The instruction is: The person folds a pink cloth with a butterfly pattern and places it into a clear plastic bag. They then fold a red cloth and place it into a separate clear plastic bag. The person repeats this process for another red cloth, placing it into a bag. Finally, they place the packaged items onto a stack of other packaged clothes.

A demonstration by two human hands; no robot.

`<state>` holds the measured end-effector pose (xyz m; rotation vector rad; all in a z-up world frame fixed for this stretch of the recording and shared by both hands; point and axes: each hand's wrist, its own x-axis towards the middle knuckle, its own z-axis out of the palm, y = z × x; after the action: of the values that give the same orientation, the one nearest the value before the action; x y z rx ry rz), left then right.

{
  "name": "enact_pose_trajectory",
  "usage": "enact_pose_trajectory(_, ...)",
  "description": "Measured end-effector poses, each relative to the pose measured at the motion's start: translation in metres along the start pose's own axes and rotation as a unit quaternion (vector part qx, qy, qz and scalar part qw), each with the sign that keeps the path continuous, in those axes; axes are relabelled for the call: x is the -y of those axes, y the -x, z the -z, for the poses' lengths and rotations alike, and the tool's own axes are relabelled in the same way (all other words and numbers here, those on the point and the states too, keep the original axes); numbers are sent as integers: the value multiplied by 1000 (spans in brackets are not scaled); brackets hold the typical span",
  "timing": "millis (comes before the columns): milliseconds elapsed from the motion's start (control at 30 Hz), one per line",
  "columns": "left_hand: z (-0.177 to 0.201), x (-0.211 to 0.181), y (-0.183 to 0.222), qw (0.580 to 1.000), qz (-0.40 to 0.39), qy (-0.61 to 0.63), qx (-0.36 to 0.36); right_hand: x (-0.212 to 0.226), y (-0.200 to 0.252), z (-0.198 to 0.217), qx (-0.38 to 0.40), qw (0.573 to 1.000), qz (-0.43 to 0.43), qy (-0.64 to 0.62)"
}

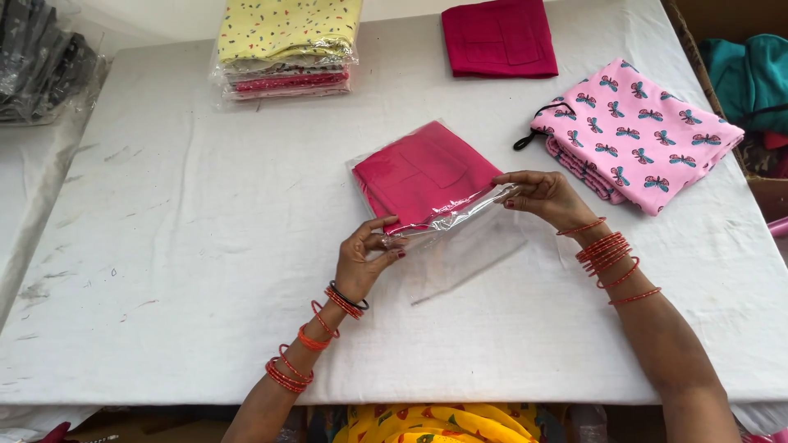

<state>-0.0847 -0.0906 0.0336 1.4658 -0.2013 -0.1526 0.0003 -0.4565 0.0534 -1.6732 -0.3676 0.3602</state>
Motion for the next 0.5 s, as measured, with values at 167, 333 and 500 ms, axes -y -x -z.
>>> enact_pose_trajectory(167,10,-20,-3,930,-126,-342,-49,18,10,-23,-62,985,100,126)
enact_pose_trajectory(333,24,-20,-22,735,-359,-558,-139,26,7,-44,-207,837,274,426)
enact_pose_trajectory(500,36,-51,-56,625,-376,-651,-208,42,-21,-55,-252,829,259,426)
